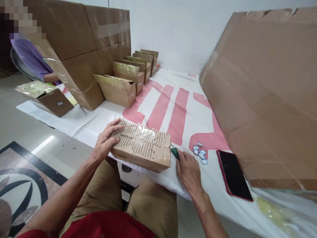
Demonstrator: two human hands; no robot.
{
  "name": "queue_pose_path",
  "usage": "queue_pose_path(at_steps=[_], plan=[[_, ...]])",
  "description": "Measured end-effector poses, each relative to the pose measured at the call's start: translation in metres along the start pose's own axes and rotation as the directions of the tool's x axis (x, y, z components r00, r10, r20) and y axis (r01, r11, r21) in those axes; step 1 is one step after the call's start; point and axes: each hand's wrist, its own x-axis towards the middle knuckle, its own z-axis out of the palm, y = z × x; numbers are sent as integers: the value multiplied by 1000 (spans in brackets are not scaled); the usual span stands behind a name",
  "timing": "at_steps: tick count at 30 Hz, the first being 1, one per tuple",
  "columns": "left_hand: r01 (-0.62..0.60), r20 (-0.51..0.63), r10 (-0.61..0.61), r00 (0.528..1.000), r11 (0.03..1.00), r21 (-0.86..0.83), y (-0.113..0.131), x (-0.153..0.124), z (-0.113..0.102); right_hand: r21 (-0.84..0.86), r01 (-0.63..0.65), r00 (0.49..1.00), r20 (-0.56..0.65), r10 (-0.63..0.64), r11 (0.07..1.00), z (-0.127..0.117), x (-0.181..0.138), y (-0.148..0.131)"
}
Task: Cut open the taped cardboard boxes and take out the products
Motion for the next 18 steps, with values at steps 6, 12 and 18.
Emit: queue_pose_path(at_steps=[6, 12, 18], plan=[[-18, -14, 18, 1000, 997, -76, -7, 0, 5, 284, -211, 973, -33, 230, 935, -47, 1, 7], [-42, -34, 38, 999, 994, -104, -14, -2, 10, 388, -330, 922, -64, 382, 861, -148, 26, -17], [-70, -62, 64, 996, 992, -108, -19, -2, 12, 264, 235, 960, 85, -265, 935, -174, 82, -95]])
